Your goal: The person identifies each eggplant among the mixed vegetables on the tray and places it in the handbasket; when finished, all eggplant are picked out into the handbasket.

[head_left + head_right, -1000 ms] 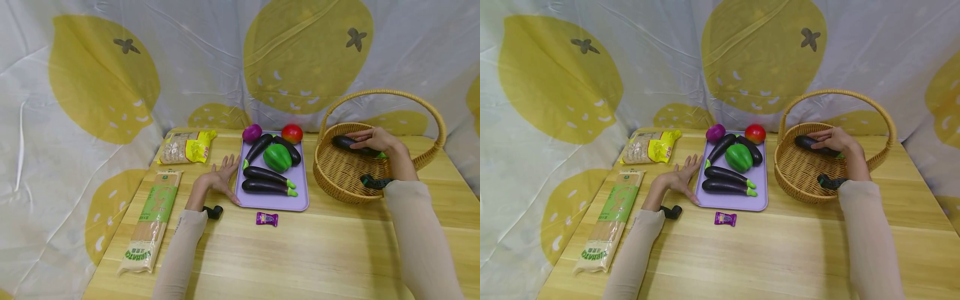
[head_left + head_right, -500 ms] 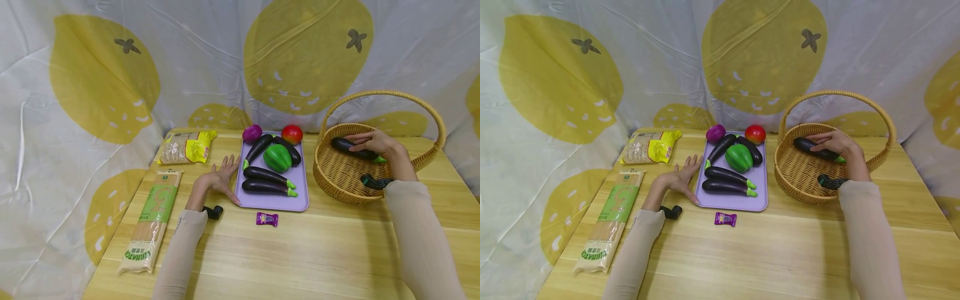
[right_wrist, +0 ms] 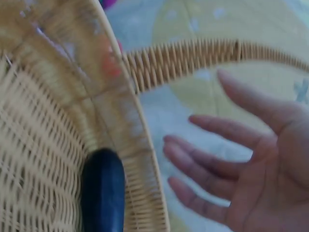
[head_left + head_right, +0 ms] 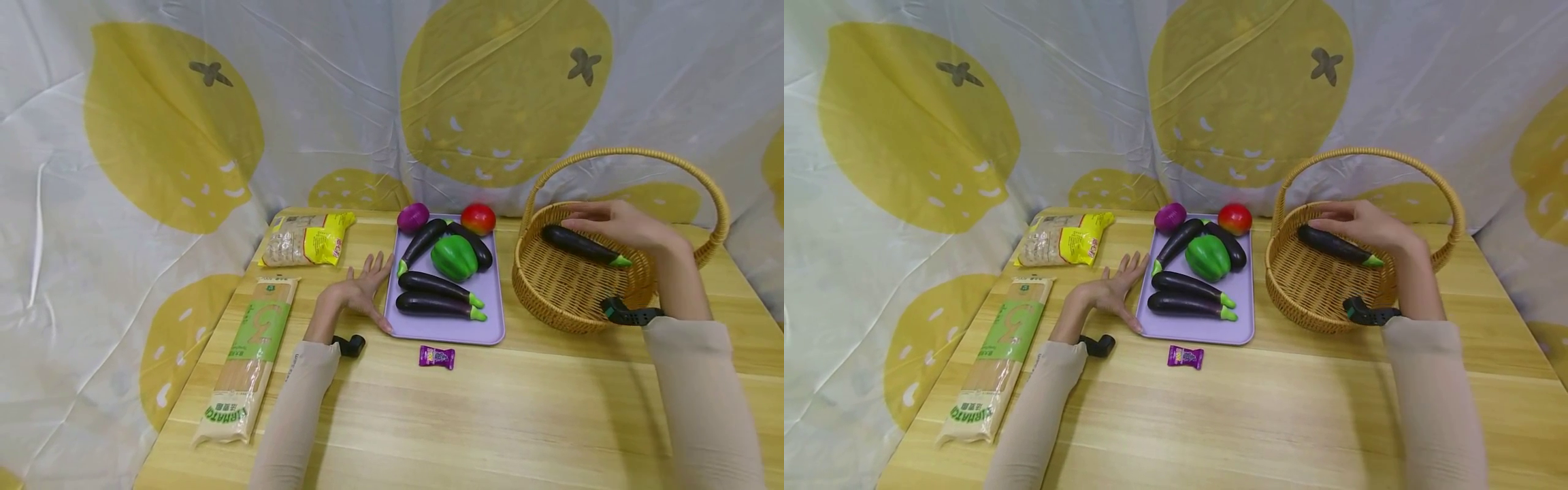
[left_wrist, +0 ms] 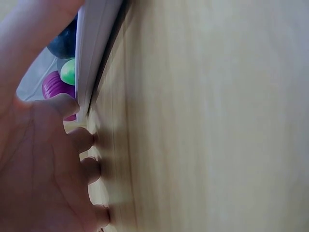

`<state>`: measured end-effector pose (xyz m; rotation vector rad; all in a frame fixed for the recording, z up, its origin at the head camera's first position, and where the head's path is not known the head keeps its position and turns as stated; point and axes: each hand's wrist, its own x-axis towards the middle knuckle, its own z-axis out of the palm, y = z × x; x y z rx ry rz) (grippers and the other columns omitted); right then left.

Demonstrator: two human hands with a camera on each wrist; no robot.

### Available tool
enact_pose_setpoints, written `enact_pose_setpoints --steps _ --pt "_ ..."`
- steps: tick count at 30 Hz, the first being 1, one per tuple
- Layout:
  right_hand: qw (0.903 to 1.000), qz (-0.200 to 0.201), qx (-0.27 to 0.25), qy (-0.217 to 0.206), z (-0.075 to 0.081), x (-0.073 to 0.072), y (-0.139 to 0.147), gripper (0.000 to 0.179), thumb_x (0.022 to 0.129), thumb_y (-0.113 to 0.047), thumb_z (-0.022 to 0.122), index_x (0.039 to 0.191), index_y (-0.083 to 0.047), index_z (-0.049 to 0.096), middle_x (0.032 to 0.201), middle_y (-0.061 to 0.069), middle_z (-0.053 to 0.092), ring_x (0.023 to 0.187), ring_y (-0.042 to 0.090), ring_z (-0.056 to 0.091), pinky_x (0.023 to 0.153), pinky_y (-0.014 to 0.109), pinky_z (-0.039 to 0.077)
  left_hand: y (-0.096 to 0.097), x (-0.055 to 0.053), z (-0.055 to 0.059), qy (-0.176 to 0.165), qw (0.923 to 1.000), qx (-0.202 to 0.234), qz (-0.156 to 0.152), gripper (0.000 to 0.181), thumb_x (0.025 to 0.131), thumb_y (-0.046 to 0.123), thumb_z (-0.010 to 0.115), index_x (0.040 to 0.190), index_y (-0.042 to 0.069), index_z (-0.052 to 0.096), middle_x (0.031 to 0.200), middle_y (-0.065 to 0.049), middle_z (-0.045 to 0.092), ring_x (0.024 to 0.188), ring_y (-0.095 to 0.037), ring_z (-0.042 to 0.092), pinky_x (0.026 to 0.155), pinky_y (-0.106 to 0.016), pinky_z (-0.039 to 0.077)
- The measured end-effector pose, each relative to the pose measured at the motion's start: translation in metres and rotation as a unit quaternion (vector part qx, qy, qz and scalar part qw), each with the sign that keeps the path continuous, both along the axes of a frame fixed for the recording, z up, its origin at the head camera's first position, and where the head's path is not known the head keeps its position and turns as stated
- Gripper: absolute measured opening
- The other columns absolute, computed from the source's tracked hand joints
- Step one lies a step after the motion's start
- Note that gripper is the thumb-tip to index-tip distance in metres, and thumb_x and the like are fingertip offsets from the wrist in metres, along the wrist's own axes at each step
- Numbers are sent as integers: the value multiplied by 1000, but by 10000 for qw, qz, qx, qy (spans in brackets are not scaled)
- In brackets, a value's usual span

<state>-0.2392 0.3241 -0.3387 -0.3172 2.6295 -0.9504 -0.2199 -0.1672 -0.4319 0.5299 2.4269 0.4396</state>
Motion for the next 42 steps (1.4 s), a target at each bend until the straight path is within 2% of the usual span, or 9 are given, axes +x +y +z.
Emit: enact_pose_setpoints --steps 4,7,9,12,15,18,22,29,42 --pt "9980 234 -410 412 1 20 -23 55 108 -38 55 158 -18 44 148 15 60 123 -3 59 96 13 49 0 0 0 -29 10000 6 20 155 66 50 96 164 22 -20 169 -12 -30 158 -31 -29 126 -63 -16" --pt "9938 370 -813 666 0 34 -44 54 107 -30 58 158 -19 44 147 14 59 115 -13 57 88 4 47 0 1 0 0 10000 39 14 155 65 50 96 164 22 -20 169 -12 -30 158 -32 -28 126 -63 -16" --pt "9916 428 -956 762 -2 44 -59 55 106 -27 60 159 -23 42 149 12 57 120 -5 57 92 9 48 0 1 1 10 10000 67 3 155 66 50 96 164 21 -20 170 -13 -30 158 -32 -29 126 -64 -17" --pt "9886 558 -934 1040 -9 57 -80 60 104 -25 64 159 -26 42 149 9 57 129 14 56 102 30 51 1 1 1 8 10000 94 -4 155 66 49 96 164 21 -20 170 -12 -30 158 -32 -29 126 -63 -17" --pt "9832 829 -895 1358 -23 65 -103 66 100 -25 70 159 -25 42 149 12 56 132 30 54 105 55 48 0 1 0 23 9999 114 -17 155 66 49 96 164 20 -20 170 -13 -29 158 -32 -29 126 -64 -17" --pt "9775 1151 -937 1497 -39 71 -124 71 97 -26 74 160 -21 41 154 16 50 139 38 50 111 66 43 -2 0 -1 56 9999 130 -32 156 65 50 96 164 21 -20 170 -14 -29 158 -32 -29 126 -64 -17" --pt "9735 1371 -1040 1509 -56 77 -150 73 93 -27 79 157 -16 46 156 17 47 144 40 46 115 66 40 -2 -1 -2 76 9999 127 -43 156 64 51 96 164 21 -20 170 -14 -29 158 -33 -28 126 -64 -16" --pt "9617 1765 -1053 1811 -72 86 -186 65 90 -22 82 149 -11 56 145 16 56 132 37 55 106 59 49 -1 -1 -2 77 9999 90 -27 156 64 52 96 164 21 -20 170 -14 -28 158 -33 -27 126 -64 -15" --pt "9503 1898 -886 2305 -81 85 -224 59 84 -10 86 140 -10 66 128 15 65 115 31 58 95 48 52 -1 1 0 8 10000 13 -9 155 66 53 95 164 21 -20 170 -14 -28 158 -33 -27 127 -64 -14"
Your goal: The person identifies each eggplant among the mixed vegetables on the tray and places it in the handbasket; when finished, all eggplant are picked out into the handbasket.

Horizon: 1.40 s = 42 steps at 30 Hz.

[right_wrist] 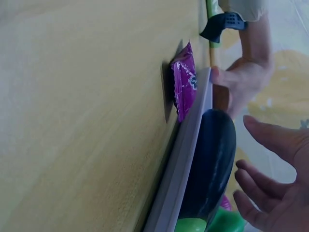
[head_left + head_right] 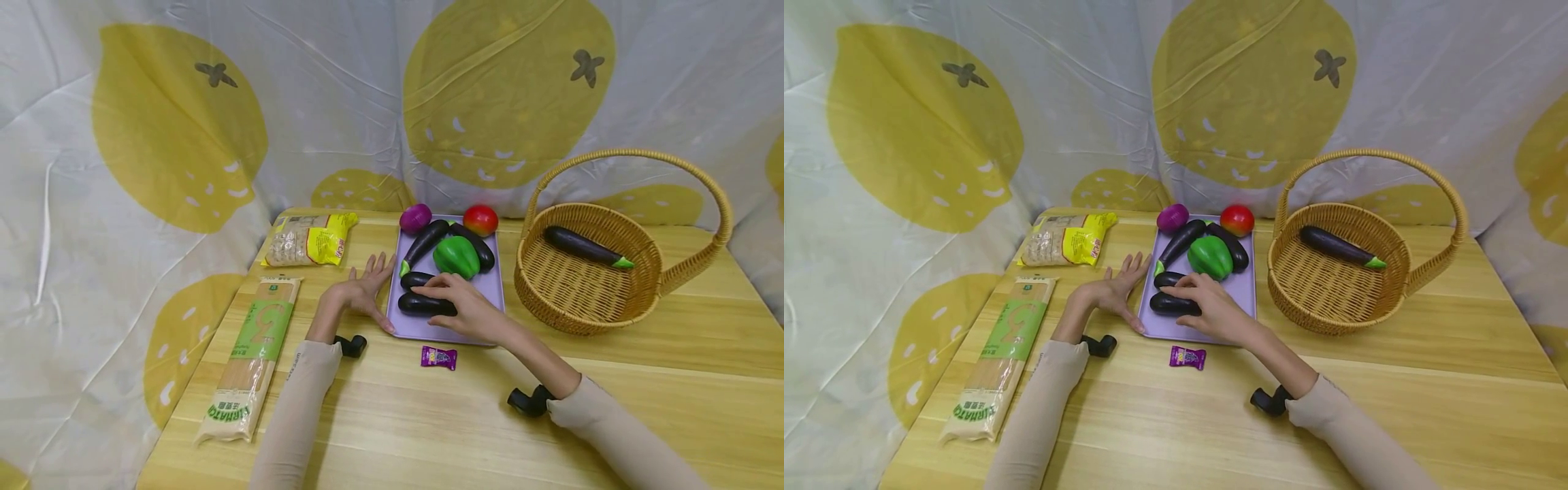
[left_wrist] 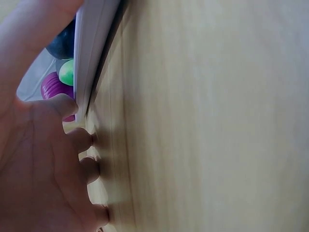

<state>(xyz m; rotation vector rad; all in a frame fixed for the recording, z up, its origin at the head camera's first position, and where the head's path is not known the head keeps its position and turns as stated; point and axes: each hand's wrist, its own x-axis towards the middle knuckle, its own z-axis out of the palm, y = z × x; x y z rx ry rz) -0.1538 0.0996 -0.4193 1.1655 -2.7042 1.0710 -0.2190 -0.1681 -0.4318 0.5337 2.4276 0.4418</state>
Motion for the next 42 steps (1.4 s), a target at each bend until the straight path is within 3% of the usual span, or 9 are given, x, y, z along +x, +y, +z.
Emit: enact_pose_setpoints --steps 17,26,33,42 --pt "9997 4 139 -181 -6 -14 -3 49 85 -9 84 132 -14 72 127 12 67 115 31 58 97 49 51 1 0 1 -12 10000 -28 13 154 66 54 95 165 22 -19 171 -13 -28 159 -32 -27 127 -64 -14" --pt "9992 123 252 296 -24 -21 -6 42 87 -9 82 129 -15 75 118 8 66 107 25 57 90 42 53 0 0 0 -4 10000 -27 1 153 67 54 94 165 22 -19 171 -13 -27 159 -32 -27 127 -64 -14" --pt "9972 -43 702 264 -13 -16 -9 43 87 -7 81 129 -16 75 119 8 66 107 25 57 90 41 53 1 0 -1 9 10000 12 13 154 66 54 95 165 22 -19 171 -13 -28 159 -32 -27 127 -65 -14" --pt "9972 108 709 220 -8 -14 -10 41 92 -4 76 131 -15 73 120 9 66 109 26 58 91 42 54 0 0 -1 24 10000 11 -14 154 67 54 94 164 22 -20 170 -14 -28 159 -33 -26 127 -66 -13"
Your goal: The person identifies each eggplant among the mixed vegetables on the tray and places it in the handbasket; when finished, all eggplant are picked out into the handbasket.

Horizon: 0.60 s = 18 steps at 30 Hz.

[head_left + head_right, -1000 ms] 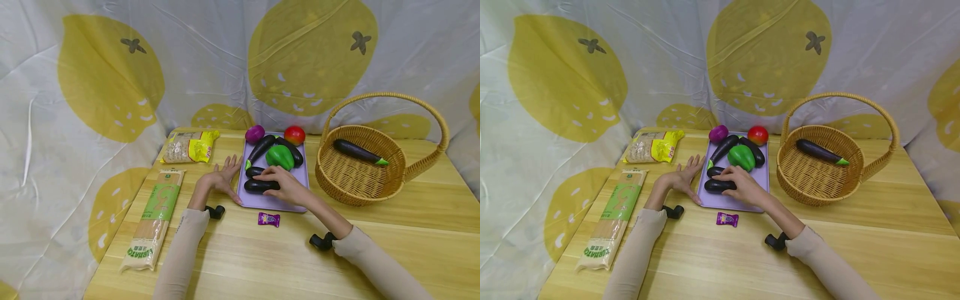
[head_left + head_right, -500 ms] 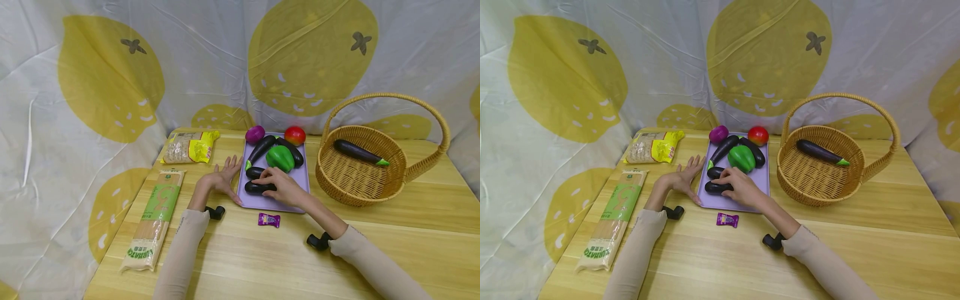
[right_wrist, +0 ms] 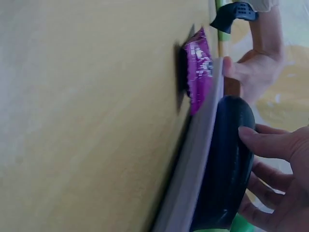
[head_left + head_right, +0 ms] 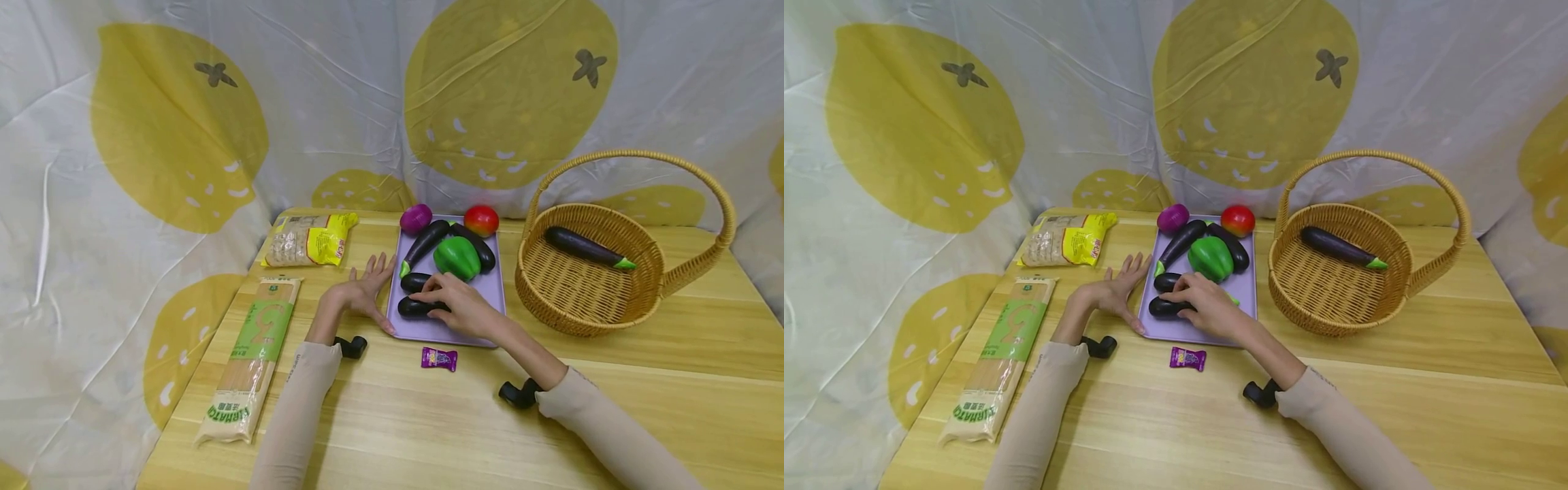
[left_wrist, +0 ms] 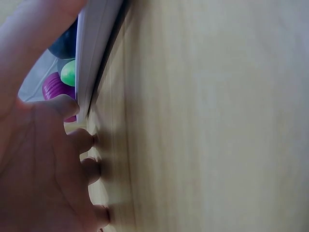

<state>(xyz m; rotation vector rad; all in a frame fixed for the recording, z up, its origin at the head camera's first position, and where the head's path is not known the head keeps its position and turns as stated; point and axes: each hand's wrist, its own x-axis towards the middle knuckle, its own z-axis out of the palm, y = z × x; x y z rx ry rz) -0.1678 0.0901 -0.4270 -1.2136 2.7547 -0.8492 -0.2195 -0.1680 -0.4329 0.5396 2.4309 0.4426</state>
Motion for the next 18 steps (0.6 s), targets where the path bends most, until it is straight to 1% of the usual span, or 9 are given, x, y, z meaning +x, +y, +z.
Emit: enact_pose_setpoints --steps 3,6,9,12,14,18 --pt "9998 40 -122 -134 7 1 4 42 92 -5 76 132 -16 73 121 8 66 109 25 58 91 42 53 0 1 0 23 10000 0 18 153 67 55 94 165 22 -19 170 -14 -28 159 -34 -26 127 -66 -13" --pt "9990 103 -363 -233 18 1 11 42 91 -5 77 132 -16 73 121 8 67 108 24 58 90 40 52 0 2 1 30 10000 4 36 154 66 54 94 165 21 -19 170 -14 -28 159 -33 -26 126 -65 -13" --pt "9973 208 -604 -359 34 0 21 42 91 -5 77 131 -15 74 121 10 67 108 25 60 90 40 51 0 2 1 26 10000 12 27 154 66 54 95 165 22 -19 170 -14 -28 158 -33 -27 126 -65 -14" --pt "9956 271 -702 -552 52 -3 32 40 91 -6 77 131 -14 74 122 10 67 110 26 61 92 42 52 -1 1 0 -3 10000 51 22 154 66 54 95 165 21 -19 170 -14 -29 158 -33 -28 126 -65 -15" --pt "9953 259 -682 -635 64 -6 40 40 92 -7 76 131 -14 73 122 10 67 111 26 61 92 42 52 -1 1 -1 -10 10000 77 25 155 65 53 95 165 21 -19 170 -14 -29 158 -33 -28 126 -65 -16" --pt "9961 108 -624 -606 83 -15 61 40 93 -8 76 132 -13 72 121 11 65 109 26 62 91 41 52 -1 0 -1 -7 10000 82 17 155 65 52 96 164 21 -19 169 -14 -30 158 -32 -29 125 -64 -17"
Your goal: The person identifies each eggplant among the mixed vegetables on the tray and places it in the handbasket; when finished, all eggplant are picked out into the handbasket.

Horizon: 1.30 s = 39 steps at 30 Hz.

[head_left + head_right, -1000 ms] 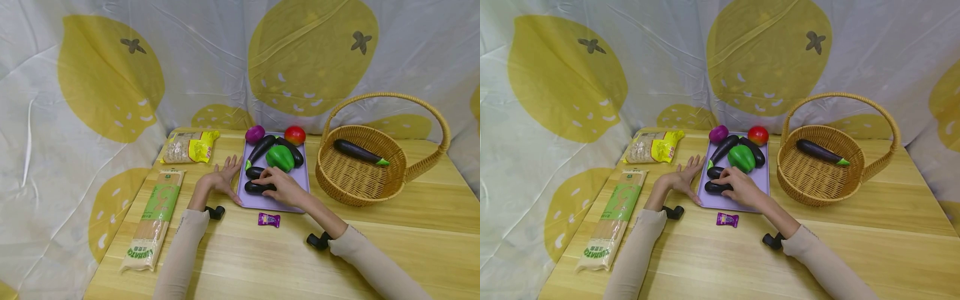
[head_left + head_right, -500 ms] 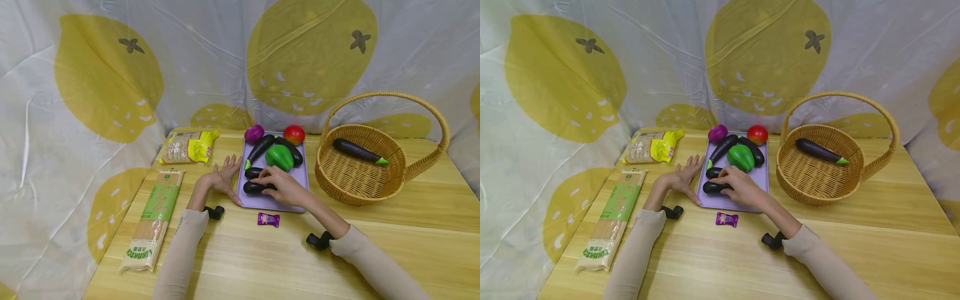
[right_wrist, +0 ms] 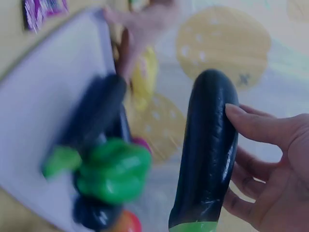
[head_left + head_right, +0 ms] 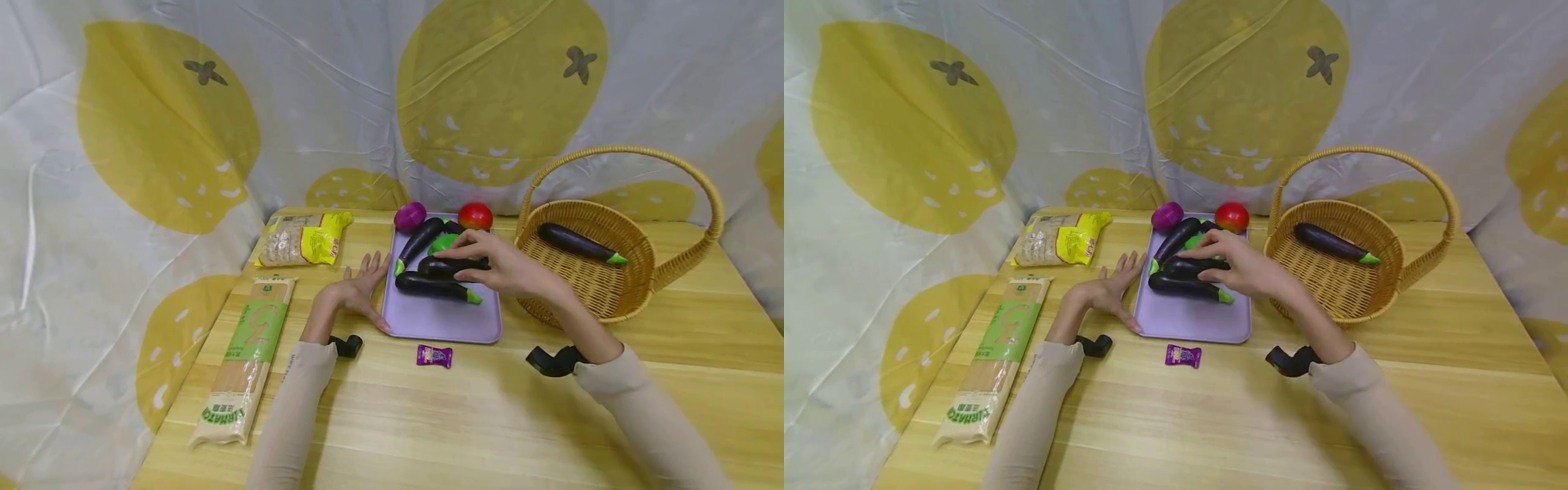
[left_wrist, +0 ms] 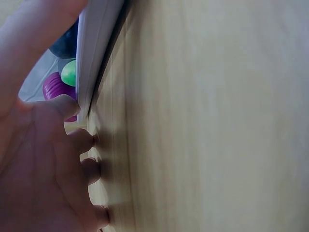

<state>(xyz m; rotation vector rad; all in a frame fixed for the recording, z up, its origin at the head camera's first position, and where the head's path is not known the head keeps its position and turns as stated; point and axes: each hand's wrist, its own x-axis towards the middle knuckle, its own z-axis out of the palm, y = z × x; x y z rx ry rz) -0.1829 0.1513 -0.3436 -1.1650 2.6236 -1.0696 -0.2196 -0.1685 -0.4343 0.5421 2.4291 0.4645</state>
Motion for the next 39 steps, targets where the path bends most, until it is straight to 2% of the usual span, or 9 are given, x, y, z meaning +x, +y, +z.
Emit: enact_pose_setpoints --steps 7,12,16,19,24,27,30,39 --pt "9985 -461 274 -144 23 -15 45 42 96 -10 73 137 -17 69 126 6 65 97 17 58 76 26 48 0 1 1 -10 10000 -15 -23 155 66 53 95 164 20 -20 169 -15 -29 158 -33 -28 125 -65 -16" --pt "9952 -744 498 -408 34 -25 79 42 98 -12 72 138 -22 69 127 5 66 88 17 52 66 26 45 0 0 0 -10 10000 24 -4 155 66 52 96 164 20 -19 170 -15 -29 158 -34 -28 125 -66 -16" --pt "9914 -920 626 -694 36 -33 105 41 99 -15 70 139 -26 68 135 7 66 102 15 55 70 25 45 0 0 1 -10 10000 31 -8 155 66 52 96 164 20 -20 169 -14 -29 158 -33 -29 125 -66 -16" --pt "9878 -1029 788 -866 33 -39 122 40 100 -18 70 139 -28 67 145 7 63 124 17 55 80 19 45 0 0 2 -13 10000 6 -15 155 66 52 96 164 21 -20 169 -13 -30 157 -32 -29 125 -65 -16" --pt "9814 -997 1163 -1154 26 -49 149 40 100 -18 70 140 -24 67 148 9 61 134 29 58 87 11 49 1 0 2 -44 10000 -33 -20 154 66 53 95 164 22 -20 169 -13 -30 157 -32 -29 126 -64 -16" --pt "9776 -961 1304 -1345 20 -55 160 41 100 -15 70 140 -19 67 145 13 63 127 33 63 86 13 53 1 0 3 -48 10000 -34 -22 154 66 53 95 164 21 -20 169 -14 -30 158 -32 -29 126 -65 -16" --pt "9747 -1007 1346 -1476 13 -60 169 42 99 -13 69 141 -13 65 145 18 63 128 37 62 86 14 53 1 0 3 -47 10000 -21 -26 154 67 52 95 164 21 -20 170 -14 -29 158 -33 -29 125 -65 -16" --pt "9674 -1425 1259 -1673 -12 -75 180 44 99 -12 70 141 -5 64 143 24 62 127 36 62 83 11 52 1 -1 1 -41 10000 -18 -5 155 66 52 96 164 21 -20 170 -13 -30 157 -32 -30 125 -65 -17"
